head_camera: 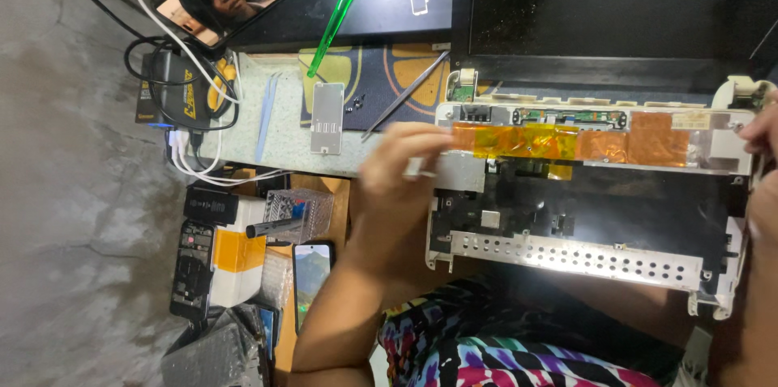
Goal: The person uses a screwdriver and tweezers to adjust and connect components on a disassembled electronic device. They manipulate a flexible ribbon cable and small connectors, then flip the device to inspect the back panel.
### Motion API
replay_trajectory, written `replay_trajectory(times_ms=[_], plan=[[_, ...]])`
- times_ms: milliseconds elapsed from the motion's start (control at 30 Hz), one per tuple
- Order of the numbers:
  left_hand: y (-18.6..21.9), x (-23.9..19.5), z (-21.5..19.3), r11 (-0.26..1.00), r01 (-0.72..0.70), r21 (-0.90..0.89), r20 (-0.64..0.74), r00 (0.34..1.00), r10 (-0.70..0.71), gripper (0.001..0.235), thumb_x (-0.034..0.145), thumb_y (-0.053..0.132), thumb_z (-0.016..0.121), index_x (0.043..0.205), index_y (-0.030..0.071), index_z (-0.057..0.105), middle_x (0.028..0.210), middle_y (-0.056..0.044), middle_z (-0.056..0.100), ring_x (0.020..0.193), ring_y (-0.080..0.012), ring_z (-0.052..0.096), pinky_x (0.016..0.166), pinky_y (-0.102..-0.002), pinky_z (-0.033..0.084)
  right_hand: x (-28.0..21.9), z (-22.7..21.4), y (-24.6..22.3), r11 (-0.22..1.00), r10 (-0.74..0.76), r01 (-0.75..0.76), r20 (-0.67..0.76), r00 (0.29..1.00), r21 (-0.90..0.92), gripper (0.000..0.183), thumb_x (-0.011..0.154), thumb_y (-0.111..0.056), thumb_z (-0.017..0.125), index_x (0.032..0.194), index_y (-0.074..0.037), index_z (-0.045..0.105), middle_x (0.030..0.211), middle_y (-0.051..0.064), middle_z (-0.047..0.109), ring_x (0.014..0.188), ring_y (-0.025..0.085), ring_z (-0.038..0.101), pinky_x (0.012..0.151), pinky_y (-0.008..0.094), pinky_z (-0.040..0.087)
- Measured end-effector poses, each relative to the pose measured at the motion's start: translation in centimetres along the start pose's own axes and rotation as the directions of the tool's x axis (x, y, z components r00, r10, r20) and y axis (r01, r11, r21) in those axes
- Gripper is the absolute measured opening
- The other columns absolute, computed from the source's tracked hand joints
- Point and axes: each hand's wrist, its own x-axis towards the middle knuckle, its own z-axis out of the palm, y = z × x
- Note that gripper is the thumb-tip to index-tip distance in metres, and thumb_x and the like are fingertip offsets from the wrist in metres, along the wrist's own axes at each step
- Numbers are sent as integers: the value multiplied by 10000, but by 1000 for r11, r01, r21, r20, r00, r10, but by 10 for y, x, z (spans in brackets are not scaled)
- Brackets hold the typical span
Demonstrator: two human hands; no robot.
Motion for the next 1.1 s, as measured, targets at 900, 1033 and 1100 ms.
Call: replay_trajectory(times_ms=[900, 1033, 1100], plan=[[-89, -29, -133, 384, 354, 853, -295, 933, -205, 235, 884, 9, 780, 1116, 19, 747, 1115, -145, 670, 1052, -394, 576, 909, -491, 487, 32, 3, -164, 1000, 4, -4, -34, 999, -2, 63, 1140, -118, 698, 1133, -57, 712, 870, 28, 655, 733, 100, 571, 696, 232, 427], [-92, -29, -137, 388, 357, 850, -295, 932, -213, 232, 896, -20, 764, 1126, 6, 751, 1100, -161, 664, 1049, -390, 595, 908, -489, 486, 44, -8, -186, 887, -255, 312, 202, 946, -341, 323, 865, -157, 796, 1185, -166, 756, 988, 41, 680, 876, 191, 615, 798, 361, 461], [-94, -28, -140, 402, 384, 831, -314, 921, -231, 257, 890, -22, 763, 1146, -12, 743, 1095, -171, 663, 1038, -388, 611, 896, -492, 487, 49, -6, -200, 820, -346, 439, 293, 891, -367, 433, 762, -159, 803, 1187, -207, 743, 1114, 35, 691, 1037, 230, 626, 901, 430, 464]])
